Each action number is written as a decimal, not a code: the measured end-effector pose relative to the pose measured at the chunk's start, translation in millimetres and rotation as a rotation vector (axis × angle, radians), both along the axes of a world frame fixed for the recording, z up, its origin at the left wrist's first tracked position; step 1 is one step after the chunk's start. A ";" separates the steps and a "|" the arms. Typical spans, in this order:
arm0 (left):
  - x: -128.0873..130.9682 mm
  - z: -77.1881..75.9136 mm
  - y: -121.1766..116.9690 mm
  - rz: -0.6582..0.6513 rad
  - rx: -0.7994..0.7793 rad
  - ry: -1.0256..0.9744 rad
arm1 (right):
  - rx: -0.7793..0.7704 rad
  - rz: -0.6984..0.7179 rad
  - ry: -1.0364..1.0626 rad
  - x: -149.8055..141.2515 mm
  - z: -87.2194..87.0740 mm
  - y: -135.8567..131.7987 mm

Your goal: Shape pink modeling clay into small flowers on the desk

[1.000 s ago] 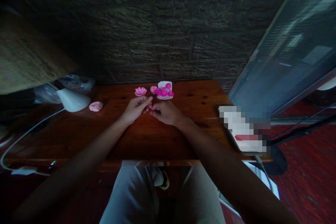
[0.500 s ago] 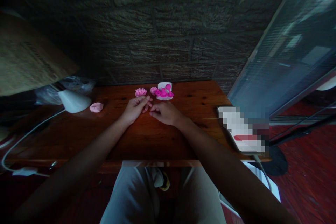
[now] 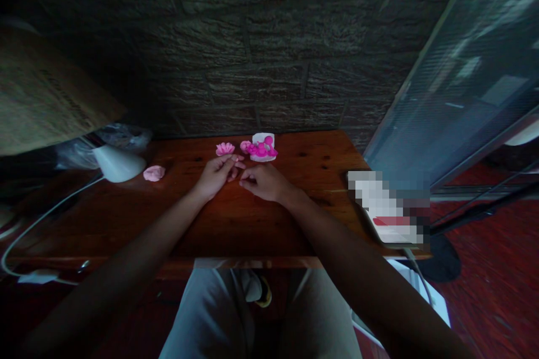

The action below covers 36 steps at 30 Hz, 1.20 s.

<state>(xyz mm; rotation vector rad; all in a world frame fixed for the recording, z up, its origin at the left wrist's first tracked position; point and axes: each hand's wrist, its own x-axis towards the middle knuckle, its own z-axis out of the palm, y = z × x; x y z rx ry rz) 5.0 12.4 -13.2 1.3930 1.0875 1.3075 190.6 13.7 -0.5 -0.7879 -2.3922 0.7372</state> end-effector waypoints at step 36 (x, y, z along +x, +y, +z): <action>-0.3 0.7 -1.2 -0.009 -0.015 -0.023 | -0.057 0.005 0.027 0.4 -1.4 1.4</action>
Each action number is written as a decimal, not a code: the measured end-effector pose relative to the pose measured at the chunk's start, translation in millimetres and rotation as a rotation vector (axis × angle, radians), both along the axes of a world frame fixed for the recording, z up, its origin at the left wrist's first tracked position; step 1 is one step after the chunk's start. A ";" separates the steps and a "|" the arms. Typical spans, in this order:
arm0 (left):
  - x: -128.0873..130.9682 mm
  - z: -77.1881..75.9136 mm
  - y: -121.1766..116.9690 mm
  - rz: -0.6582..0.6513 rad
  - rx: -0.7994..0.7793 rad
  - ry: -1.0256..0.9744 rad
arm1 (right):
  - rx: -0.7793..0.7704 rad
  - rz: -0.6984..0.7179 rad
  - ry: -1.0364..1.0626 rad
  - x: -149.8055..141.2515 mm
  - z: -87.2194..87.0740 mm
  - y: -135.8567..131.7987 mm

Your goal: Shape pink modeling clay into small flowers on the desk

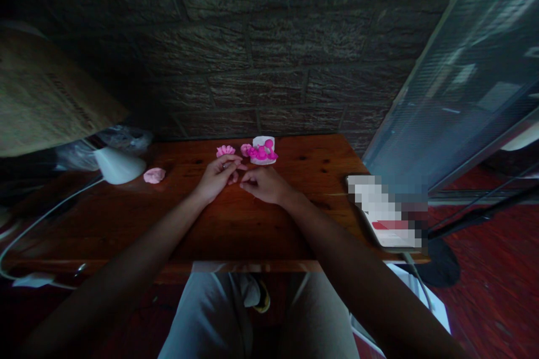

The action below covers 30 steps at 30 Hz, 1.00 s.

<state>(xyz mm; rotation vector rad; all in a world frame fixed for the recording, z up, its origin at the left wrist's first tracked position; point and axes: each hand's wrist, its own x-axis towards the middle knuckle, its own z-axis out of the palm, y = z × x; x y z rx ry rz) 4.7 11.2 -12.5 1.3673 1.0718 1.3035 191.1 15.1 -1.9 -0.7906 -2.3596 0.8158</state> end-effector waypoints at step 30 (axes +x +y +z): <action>1.1 -0.5 -1.4 0.026 0.055 0.000 | -0.027 -0.033 -0.022 -0.1 4.0 -2.2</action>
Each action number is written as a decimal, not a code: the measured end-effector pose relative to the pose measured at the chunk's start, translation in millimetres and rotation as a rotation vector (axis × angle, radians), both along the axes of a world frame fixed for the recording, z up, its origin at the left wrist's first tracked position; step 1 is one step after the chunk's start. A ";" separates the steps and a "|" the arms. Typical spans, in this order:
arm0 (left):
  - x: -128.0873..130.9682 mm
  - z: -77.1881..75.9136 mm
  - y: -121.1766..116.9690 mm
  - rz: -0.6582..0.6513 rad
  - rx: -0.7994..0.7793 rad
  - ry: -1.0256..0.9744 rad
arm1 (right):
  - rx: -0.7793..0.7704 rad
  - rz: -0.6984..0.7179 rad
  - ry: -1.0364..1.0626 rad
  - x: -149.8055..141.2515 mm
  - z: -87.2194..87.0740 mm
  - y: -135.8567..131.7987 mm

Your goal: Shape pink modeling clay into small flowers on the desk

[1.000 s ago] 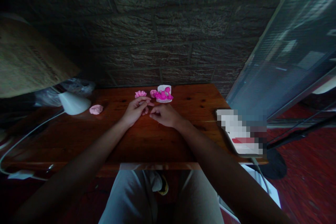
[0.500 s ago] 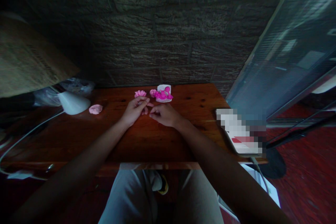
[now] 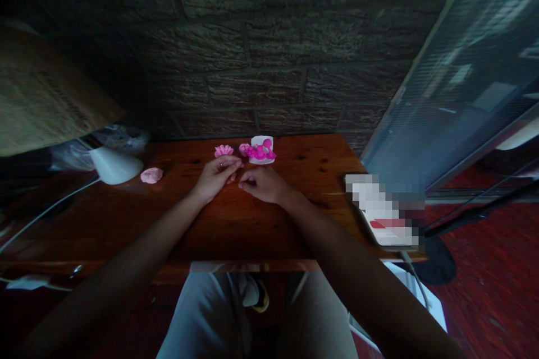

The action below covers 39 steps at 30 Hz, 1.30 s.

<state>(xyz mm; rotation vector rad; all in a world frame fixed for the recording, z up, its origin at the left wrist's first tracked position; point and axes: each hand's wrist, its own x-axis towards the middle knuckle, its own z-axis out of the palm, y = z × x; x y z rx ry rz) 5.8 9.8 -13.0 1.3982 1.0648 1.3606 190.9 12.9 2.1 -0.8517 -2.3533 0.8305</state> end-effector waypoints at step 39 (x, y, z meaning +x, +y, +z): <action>0.2 1.4 -1.9 -0.204 0.122 0.290 | 0.029 0.037 -0.077 2.3 1.5 -2.9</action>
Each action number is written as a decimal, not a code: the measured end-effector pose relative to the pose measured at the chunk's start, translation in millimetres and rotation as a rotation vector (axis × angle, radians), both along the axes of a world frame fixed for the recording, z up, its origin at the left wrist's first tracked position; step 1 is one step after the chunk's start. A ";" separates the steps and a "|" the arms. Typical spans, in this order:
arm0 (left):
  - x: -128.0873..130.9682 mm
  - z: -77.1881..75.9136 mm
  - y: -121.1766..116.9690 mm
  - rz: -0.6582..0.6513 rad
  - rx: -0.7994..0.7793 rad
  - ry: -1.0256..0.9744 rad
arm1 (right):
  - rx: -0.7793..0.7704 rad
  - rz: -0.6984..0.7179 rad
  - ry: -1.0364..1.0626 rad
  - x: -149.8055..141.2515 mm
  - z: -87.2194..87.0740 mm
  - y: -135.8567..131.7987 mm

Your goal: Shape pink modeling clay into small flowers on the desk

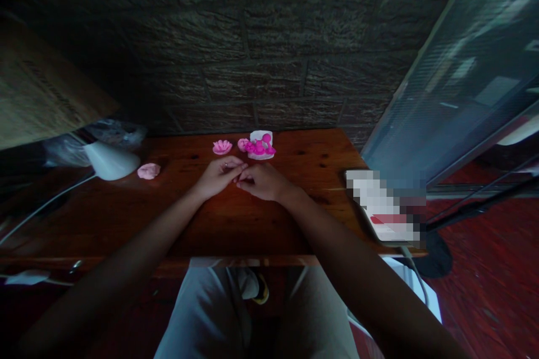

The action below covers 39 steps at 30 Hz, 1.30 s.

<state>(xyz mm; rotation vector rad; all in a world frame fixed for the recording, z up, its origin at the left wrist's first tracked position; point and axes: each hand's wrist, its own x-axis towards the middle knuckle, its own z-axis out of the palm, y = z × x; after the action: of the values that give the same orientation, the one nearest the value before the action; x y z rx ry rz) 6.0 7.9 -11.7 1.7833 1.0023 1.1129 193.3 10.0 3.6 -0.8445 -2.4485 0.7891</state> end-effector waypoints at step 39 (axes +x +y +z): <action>-7.6 -8.0 5.3 0.218 -0.099 -0.194 | -0.016 -0.016 0.002 1.4 -0.5 2.4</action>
<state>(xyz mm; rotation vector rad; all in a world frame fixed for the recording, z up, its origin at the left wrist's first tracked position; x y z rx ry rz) -1.6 13.2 -19.7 1.4825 1.1312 1.3190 194.6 12.4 3.1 -0.8677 -2.4336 0.8039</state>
